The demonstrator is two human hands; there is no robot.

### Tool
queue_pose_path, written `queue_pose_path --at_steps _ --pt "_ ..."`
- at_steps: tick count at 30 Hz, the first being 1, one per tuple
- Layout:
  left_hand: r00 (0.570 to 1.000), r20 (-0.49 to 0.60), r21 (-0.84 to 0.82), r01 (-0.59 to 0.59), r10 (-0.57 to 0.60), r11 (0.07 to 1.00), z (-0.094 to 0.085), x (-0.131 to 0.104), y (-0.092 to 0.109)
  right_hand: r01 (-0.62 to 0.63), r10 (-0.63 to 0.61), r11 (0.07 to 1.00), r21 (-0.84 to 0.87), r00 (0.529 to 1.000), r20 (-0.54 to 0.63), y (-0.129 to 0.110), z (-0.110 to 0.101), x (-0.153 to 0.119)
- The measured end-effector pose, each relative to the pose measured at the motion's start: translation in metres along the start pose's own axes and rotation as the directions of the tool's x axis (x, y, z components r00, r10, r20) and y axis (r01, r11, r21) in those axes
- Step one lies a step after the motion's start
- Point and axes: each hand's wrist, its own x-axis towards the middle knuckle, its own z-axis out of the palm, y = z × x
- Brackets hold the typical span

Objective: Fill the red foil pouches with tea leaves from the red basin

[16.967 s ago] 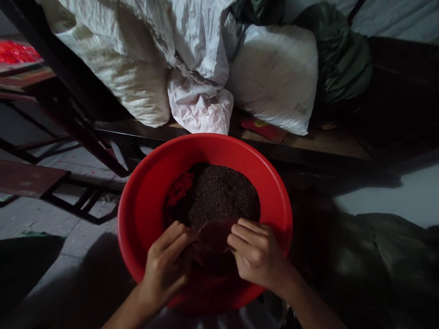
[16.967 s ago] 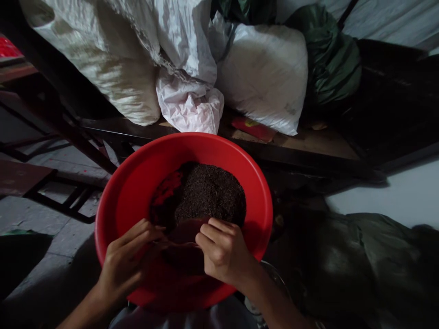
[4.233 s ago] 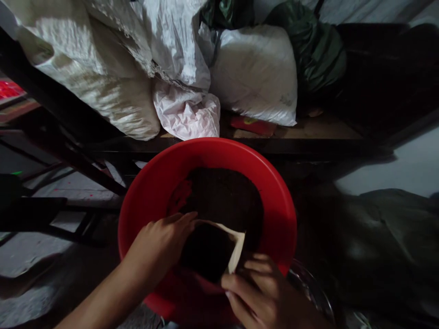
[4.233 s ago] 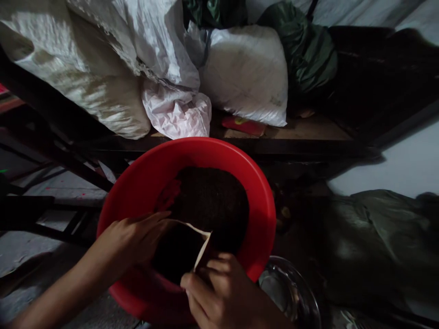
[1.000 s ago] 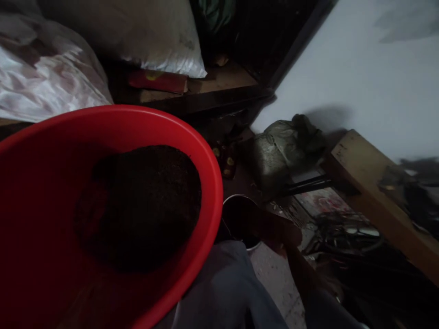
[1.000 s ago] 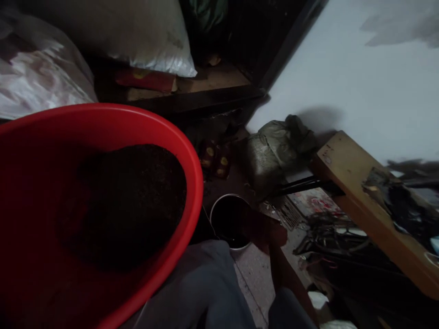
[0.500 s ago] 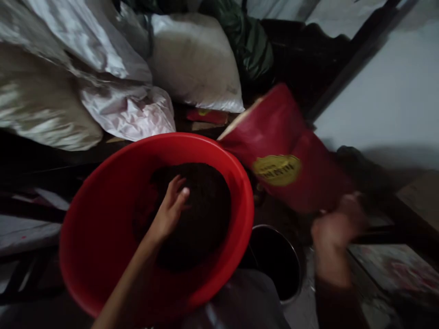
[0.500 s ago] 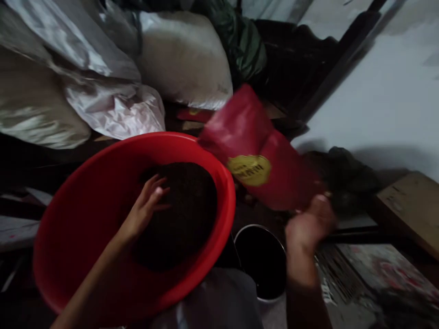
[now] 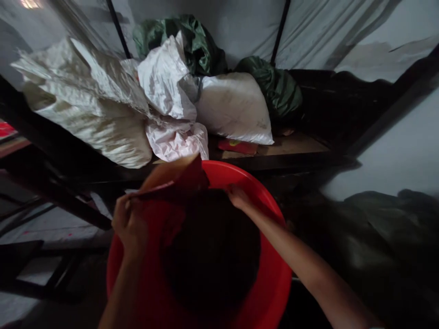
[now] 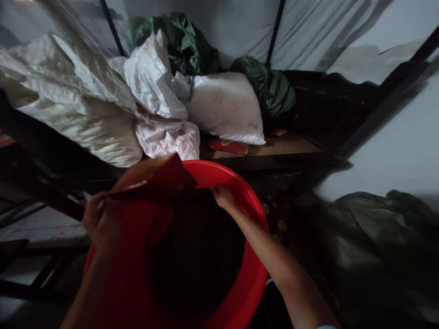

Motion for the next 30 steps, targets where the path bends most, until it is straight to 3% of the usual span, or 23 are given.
queue_pose_path --at_steps 4,8,12,15,19,22,24,27,30 --pt "0.989 0.128 0.167 0.053 -0.075 0.985 -0.010 -0.019 -0.034 0.029 0.002 0.991 -0.134 0.975 0.222 -0.005 0.039 -0.021" --pt "0.976 0.135 0.328 0.116 -0.169 0.938 -0.001 -0.028 -0.045 0.206 -0.089 0.950 -0.235 0.899 0.430 -0.013 0.061 -0.058" --pt "0.951 0.084 0.491 0.220 -0.297 0.843 0.014 -0.024 -0.036 0.237 -0.096 0.939 -0.248 0.875 0.475 -0.022 0.060 -0.090" --pt "0.924 0.060 0.468 0.307 -0.377 0.829 0.020 -0.022 -0.032 0.275 -0.125 0.924 -0.265 0.873 0.471 -0.025 0.059 -0.107" --pt "0.951 0.037 0.358 0.276 -0.308 0.892 0.018 -0.029 -0.039 0.266 -0.161 0.950 -0.163 0.866 0.473 -0.023 0.058 -0.117" --pt "0.993 0.053 0.358 0.082 -0.108 0.930 0.013 -0.038 -0.046 0.185 -0.185 0.982 0.037 0.901 0.391 -0.029 0.043 -0.115" --pt "0.993 0.119 0.378 -0.052 0.007 0.925 0.011 -0.044 -0.044 0.156 -0.223 0.961 0.228 0.924 0.310 -0.040 0.023 -0.114" --pt "0.959 0.280 0.444 -0.170 0.044 0.880 0.011 -0.050 -0.028 0.177 -0.298 0.872 0.457 0.931 0.209 -0.063 -0.023 -0.115" --pt "0.905 0.424 0.499 -0.245 0.012 0.831 0.013 -0.053 -0.002 0.257 -0.362 0.797 0.547 0.928 0.091 -0.090 -0.073 -0.114"
